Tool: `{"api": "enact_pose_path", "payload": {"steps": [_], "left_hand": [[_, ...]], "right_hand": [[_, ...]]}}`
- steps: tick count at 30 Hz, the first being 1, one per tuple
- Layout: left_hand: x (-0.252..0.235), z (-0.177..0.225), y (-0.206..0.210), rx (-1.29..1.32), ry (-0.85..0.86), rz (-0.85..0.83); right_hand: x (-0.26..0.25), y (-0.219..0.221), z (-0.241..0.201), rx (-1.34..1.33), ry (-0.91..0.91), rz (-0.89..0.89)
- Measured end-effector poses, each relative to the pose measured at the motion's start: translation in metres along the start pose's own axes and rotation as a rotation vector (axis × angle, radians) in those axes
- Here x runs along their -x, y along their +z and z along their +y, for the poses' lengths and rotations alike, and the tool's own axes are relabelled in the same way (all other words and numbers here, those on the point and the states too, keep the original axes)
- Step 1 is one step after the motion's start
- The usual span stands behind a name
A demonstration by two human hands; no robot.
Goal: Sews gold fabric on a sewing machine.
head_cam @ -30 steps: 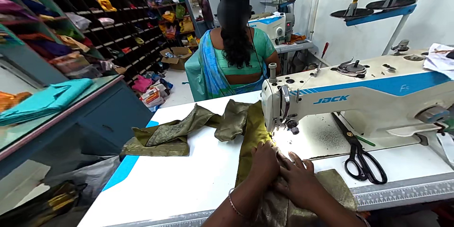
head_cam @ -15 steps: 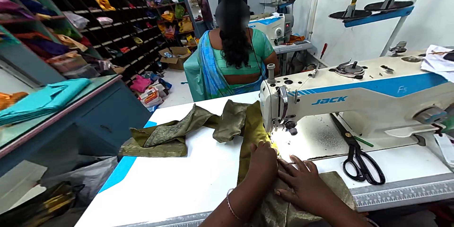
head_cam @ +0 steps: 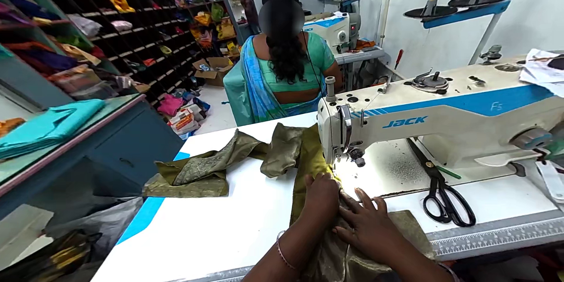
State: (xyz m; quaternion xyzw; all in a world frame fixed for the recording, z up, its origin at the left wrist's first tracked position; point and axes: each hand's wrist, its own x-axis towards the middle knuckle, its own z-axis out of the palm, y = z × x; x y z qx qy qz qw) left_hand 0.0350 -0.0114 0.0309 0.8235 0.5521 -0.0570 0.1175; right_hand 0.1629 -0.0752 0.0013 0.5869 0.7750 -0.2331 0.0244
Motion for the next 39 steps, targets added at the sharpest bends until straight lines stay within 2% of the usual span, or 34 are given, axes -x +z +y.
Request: {"api": "enact_pose_path", "payload": {"steps": [8, 15, 20, 28, 39], "left_hand": [[-0.005, 0.003, -0.004, 0.028, -0.036, -0.038], [0.011, -0.012, -0.005, 0.047, -0.067, 0.013], [0.022, -0.006, 0.001, 0.01, 0.021, 0.027], [0.02, 0.003, 0.003, -0.071, 0.053, -0.077], [0.011, -0.002, -0.003, -0.021, 0.071, -0.033]], "right_hand": [[-0.01, -0.002, -0.012, -0.005, 0.063, 0.004], [-0.003, 0.004, 0.012, -0.069, -0.042, 0.118], [0.01, 0.003, 0.014, -0.077, -0.133, 0.049], [0.013, 0.012, 0.01, -0.023, -0.094, 0.067], [0.005, 0.005, 0.002, -0.01, -0.049, 0.023]]}}
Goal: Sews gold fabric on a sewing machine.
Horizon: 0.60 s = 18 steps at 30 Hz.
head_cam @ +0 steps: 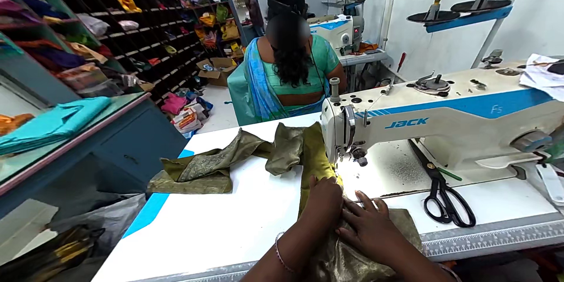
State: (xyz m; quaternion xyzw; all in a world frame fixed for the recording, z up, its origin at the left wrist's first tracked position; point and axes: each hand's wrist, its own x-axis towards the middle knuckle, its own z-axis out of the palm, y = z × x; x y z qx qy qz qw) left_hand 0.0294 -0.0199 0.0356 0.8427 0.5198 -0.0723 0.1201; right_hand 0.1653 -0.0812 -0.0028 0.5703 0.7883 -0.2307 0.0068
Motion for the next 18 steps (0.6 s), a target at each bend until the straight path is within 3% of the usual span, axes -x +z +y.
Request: {"api": "enact_pose_path", "payload": {"steps": [8, 18], "left_hand": [[-0.012, 0.0, -0.003, 0.051, -0.022, -0.002], [0.005, -0.007, 0.013, 0.228, -0.195, 0.028]], "right_hand": [[-0.012, -0.008, -0.006, 0.007, 0.084, -0.032], [0.008, 0.001, 0.012, -0.025, -0.061, 0.026]]}}
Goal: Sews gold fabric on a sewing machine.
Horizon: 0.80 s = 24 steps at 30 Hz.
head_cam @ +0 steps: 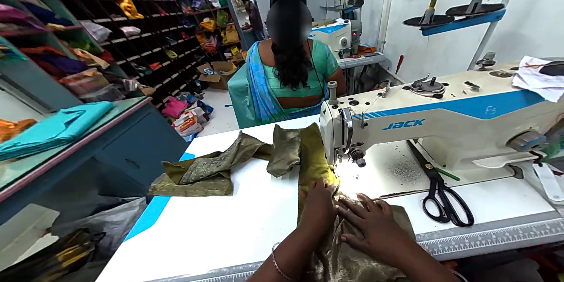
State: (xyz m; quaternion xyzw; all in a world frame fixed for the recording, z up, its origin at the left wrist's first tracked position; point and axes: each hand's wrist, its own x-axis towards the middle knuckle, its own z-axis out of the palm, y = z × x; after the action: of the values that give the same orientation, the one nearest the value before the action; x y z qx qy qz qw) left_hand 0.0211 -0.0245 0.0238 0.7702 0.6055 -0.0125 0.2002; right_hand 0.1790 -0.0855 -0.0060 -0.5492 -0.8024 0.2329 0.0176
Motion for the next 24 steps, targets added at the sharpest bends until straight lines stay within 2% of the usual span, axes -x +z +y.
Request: {"api": "enact_pose_path", "payload": {"steps": [8, 16, 24], "left_hand": [[0.003, 0.023, -0.004, -0.097, 0.047, -0.045], [-0.005, 0.016, -0.008, 0.037, 0.067, -0.084], [-0.008, 0.024, -0.009, -0.033, 0.058, -0.079]], "right_hand": [[0.0, -0.002, -0.004, 0.022, 0.037, -0.014], [-0.002, -0.003, -0.002, 0.035, 0.083, -0.021], [-0.009, -0.009, -0.001, 0.032, 0.111, -0.046]]}}
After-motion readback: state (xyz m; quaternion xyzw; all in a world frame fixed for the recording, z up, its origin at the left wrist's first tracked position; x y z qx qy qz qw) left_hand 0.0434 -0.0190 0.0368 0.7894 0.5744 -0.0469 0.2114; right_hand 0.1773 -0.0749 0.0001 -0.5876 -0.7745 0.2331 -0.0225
